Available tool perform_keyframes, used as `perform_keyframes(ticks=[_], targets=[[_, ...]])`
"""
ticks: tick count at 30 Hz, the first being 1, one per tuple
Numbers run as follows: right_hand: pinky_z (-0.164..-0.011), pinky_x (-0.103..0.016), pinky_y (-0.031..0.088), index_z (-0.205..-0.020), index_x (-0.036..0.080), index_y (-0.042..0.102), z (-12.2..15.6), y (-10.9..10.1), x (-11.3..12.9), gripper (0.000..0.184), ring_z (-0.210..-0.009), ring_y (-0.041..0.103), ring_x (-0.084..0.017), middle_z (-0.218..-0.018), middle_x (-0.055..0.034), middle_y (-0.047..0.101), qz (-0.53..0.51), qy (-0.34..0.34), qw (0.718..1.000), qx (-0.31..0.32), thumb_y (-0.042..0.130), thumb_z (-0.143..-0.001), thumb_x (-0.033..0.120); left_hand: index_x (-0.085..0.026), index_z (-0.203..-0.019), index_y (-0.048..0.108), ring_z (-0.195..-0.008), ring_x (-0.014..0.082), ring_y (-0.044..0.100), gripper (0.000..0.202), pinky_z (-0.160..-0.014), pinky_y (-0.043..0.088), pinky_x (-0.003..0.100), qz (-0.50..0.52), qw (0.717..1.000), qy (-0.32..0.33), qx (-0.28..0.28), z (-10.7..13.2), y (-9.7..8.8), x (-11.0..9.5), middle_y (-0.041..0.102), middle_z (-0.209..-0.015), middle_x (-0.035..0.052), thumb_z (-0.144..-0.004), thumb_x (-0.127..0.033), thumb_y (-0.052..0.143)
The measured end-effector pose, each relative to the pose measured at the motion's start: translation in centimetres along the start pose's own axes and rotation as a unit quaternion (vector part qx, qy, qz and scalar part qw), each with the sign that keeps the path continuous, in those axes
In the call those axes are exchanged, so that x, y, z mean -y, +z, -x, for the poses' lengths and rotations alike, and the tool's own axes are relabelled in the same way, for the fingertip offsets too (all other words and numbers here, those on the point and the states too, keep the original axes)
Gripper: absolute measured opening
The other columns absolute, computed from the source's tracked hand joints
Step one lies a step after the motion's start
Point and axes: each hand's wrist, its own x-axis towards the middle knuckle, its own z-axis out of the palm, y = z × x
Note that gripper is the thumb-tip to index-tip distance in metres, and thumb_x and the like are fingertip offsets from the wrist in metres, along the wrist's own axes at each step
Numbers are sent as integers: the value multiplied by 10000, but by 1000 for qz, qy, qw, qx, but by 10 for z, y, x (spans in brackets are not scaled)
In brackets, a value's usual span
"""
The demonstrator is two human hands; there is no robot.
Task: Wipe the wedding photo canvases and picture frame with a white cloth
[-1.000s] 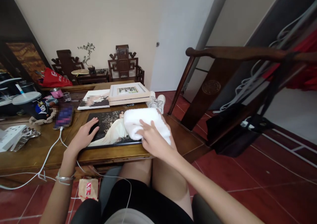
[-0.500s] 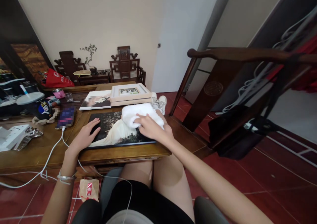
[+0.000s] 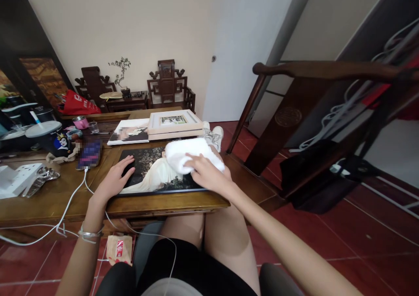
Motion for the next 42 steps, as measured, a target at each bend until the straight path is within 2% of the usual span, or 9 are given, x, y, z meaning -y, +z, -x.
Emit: perform_keyframes(ticks=[5, 9, 15, 20, 24, 30, 36, 39, 42], targets=[[-1148, -561, 224, -930, 203, 674, 70, -8, 39, 454, -1373, 371, -259, -1407, -119, 511, -26, -14, 1000, 9, 398, -631, 0, -131, -1274, 551, -1353, 256, 425, 479, -1141, 316, 439, 15, 1000, -8, -6, 0, 2, 0, 490, -1429, 149, -926, -417, 388], [-1164, -548, 211, -884, 236, 673, 89, -17, 52, 451, -1383, 352, -241, -1386, -74, 538, -47, -25, 998, 26, 392, -635, -14, -143, -1280, 545, -1361, 256, 414, 475, -1139, 317, 451, 13, 1000, -4, -5, 1, 3, 1, 486, -1433, 142, -930, -424, 391], [-1111, -570, 276, -915, 192, 675, 36, -10, 21, 444, -1342, 418, -283, -1259, -119, 634, -34, -31, 999, 23, 396, -619, 13, -125, -1338, 488, -1379, 235, 386, 499, -1143, 311, 445, -1, 1000, -13, 2, 2, 0, -1, 419, -1484, 136, -955, -402, 327], [-945, -420, 451, -851, 160, 681, -35, -1, -10, 404, -1067, 632, -291, -988, -108, 721, 10, -16, 1000, 21, 389, -610, 19, -69, -1341, 482, -1425, 226, 294, 502, -1173, 253, 413, -23, 999, -18, 14, 1, 1, 0, 380, -1504, 153, -945, -339, 330], [-836, -344, 481, -824, 153, 680, -59, 1, -20, 374, -897, 664, -255, -920, -101, 722, 34, 9, 999, 20, 391, -621, 29, -72, -1380, 437, -1419, 221, 311, 519, -1166, 268, 417, -30, 999, -26, 19, 0, 4, 2, 396, -1494, 157, -944, -333, 328], [-1091, -519, 317, -940, 175, 663, 0, 4, 2, 435, -1294, 479, -277, -1166, -120, 673, 27, -5, 1000, 1, 390, -649, 4, -71, -1373, 451, -1418, 220, 312, 521, -1157, 281, 425, -30, 999, -33, 25, 1, 5, 2, 392, -1497, 155, -946, -340, 320], [-1135, -579, 227, -920, 189, 658, 84, -10, 52, 433, -1393, 333, -261, -1380, -129, 538, 8, -31, 999, 32, 373, -658, -4, -124, -1387, 444, -1426, 214, 295, 524, -1155, 267, 450, -24, 999, -33, 29, 1, 5, 5, 382, -1510, 119, -952, -386, 316], [-1129, -563, 256, -928, 190, 668, 91, -15, 59, 443, -1375, 367, -260, -1392, -133, 525, 0, -38, 999, 35, 374, -658, -1, -133, -1385, 448, -1421, 219, 307, 524, -1151, 271, 461, -24, 999, -28, 32, 1, 5, 8, 390, -1506, 115, -952, -398, 320], [-1105, -538, 308, -967, 168, 673, 68, -14, 49, 452, -1325, 443, -275, -1366, -161, 542, 4, -32, 999, 24, 390, -653, 8, -135, -1388, 447, -1418, 227, 312, 528, -1150, 271, 471, -25, 999, -28, 35, 0, 4, 8, 384, -1509, 114, -950, -404, 324]])
